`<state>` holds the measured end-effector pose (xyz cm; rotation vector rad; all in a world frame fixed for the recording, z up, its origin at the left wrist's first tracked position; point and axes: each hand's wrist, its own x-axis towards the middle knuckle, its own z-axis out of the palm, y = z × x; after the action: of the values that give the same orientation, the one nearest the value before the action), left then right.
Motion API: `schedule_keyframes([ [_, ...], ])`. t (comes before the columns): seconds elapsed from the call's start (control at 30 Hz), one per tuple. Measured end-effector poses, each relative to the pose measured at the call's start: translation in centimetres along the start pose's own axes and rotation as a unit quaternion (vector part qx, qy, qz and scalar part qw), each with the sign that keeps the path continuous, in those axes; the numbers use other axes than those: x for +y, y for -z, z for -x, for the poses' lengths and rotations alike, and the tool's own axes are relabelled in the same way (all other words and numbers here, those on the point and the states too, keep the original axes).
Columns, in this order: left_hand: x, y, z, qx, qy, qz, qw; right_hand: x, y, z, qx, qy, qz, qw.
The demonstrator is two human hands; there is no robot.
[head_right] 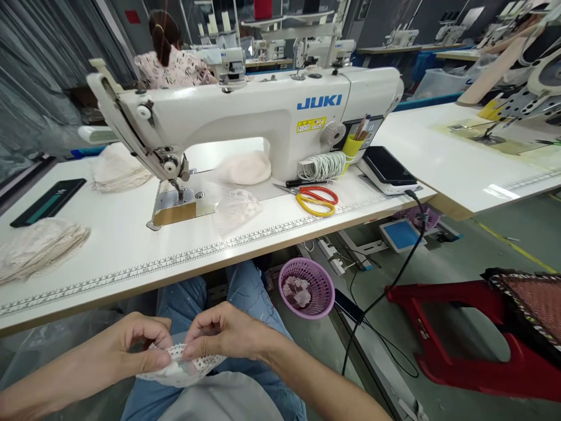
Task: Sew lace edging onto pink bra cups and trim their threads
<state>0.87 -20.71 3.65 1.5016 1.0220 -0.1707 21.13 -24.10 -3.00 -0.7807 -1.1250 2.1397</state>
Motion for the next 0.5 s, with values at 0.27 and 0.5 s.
schedule_keyframes([
  [0.27,-0.9,0.1,0.3,-0.018,-0.006,0.041,0.999,0.3,-0.2,-0.1,-0.006,-0.008,0.014,1.000],
  [0.5,0.4,0.7,0.7,-0.027,-0.032,0.007,0.999,-0.3,-0.6,-0.3,-0.008,-0.021,0.022,1.000],
])
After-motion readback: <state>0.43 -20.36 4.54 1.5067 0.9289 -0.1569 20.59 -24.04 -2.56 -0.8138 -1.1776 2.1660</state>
